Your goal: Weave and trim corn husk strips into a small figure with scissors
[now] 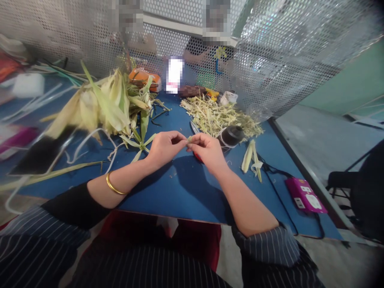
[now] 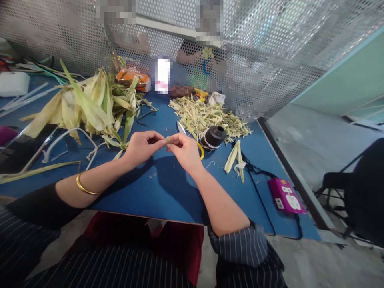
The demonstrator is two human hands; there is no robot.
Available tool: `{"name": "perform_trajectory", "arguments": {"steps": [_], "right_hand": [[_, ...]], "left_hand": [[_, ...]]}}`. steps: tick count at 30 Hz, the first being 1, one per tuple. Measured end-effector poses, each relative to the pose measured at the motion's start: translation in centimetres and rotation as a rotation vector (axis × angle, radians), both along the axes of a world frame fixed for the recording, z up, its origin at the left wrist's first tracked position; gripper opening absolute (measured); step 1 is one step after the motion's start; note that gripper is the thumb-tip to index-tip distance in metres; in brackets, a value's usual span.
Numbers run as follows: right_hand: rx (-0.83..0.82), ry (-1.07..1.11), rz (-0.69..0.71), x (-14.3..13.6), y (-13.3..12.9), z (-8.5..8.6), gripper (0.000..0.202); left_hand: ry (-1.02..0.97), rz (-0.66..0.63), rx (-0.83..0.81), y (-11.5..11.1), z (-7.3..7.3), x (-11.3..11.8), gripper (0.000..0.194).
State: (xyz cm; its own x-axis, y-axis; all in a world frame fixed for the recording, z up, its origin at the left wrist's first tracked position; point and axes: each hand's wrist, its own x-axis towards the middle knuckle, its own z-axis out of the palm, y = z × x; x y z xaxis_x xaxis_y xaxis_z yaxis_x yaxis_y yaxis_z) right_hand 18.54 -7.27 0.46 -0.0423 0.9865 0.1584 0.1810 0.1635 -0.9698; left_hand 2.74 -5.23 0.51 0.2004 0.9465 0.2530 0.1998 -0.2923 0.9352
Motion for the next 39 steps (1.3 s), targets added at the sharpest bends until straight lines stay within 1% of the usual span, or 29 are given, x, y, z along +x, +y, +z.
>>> {"name": "perform_trajectory", "arguments": {"steps": [2,3,7,9,11,13,18,20,22,24,26,28,30,31,32,33,34,35,37,39], "right_hand": [[-0.018,-0.028,0.021,0.1,0.0,0.2,0.014],[-0.013,-0.025,0.009,0.1,0.0,0.2,0.013],[0.049,0.086,-0.115,-0.3,0.1,-0.2,0.012],[0.074,0.139,-0.156,-0.7,0.1,-0.6,0.013],[0.09,0.171,-0.169,-1.1,0.0,-0.9,0.012],[0.109,0.158,-0.167,-1.3,-0.1,-1.0,0.012],[0.168,0.0,-0.21,-1.2,-0.4,-1.0,0.012],[0.151,0.032,-0.217,-1.3,-0.4,-1.2,0.011],[0.12,0.117,-0.215,-1.7,-0.4,-1.4,0.01],[0.106,0.172,-0.204,-2.0,-0.4,-1.6,0.009],[0.117,0.136,-0.185,-2.0,-0.4,-1.3,0.01],[0.144,0.037,-0.167,-1.4,-0.4,-0.6,0.013],[0.163,-0.129,-0.162,0.0,-0.4,0.5,0.016],[0.153,-0.263,-0.163,0.8,-0.5,1.1,0.016],[0.139,-0.469,-0.151,1.7,-0.5,1.5,0.015],[0.114,-0.731,-0.146,2.5,-0.6,1.9,0.012],[0.048,-0.984,-0.158,3.2,-0.6,2.1,0.012],[-0.036,-1.182,-0.174,3.7,-0.7,2.2,0.015],[-0.13,-1.401,-0.149,4.1,-0.7,1.9,0.022],[-0.138,-1.494,-0.129,3.7,-0.5,1.3,0.028]], "left_hand": [[0.02,-0.008,0.015,0.2,0.1,-0.2,0.011],[-0.017,-0.018,-0.009,0.2,0.2,-0.2,0.013],[-0.333,-0.09,-0.245,0.1,0.0,0.4,0.029],[-0.413,-0.102,-0.342,0.0,-0.3,0.7,0.03],[-0.468,-0.082,-0.395,-0.1,-0.7,0.9,0.029],[-0.483,-0.057,-0.407,-0.1,-0.9,1.0,0.027],[-0.493,-0.013,-0.404,-0.1,-1.1,0.8,0.025],[-0.513,-0.041,-0.412,-0.1,-1.1,0.9,0.025],[-0.53,-0.069,-0.429,-0.2,-1.1,1.0,0.024],[-0.534,-0.07,-0.447,-0.2,-1.2,1.1,0.022],[-0.522,-0.049,-0.456,-0.1,-1.2,1.0,0.022],[-0.499,-0.021,-0.452,0.2,-1.1,0.8,0.024],[-0.478,0.009,-0.448,0.7,-0.9,0.4,0.028],[-0.471,0.024,-0.449,0.9,-0.8,0.2,0.03],[-0.469,0.041,-0.454,1.2,-0.6,0.1,0.032],[-0.47,0.054,-0.458,1.4,-0.5,-0.1,0.032],[-0.476,0.07,-0.459,1.7,-0.4,-0.3,0.032],[-0.485,0.083,-0.459,1.9,-0.3,-0.4,0.032],[-0.5,0.1,-0.462,2.1,-0.3,-0.5,0.03],[-0.504,0.11,-0.47,2.3,-0.4,-0.6,0.027]]}}
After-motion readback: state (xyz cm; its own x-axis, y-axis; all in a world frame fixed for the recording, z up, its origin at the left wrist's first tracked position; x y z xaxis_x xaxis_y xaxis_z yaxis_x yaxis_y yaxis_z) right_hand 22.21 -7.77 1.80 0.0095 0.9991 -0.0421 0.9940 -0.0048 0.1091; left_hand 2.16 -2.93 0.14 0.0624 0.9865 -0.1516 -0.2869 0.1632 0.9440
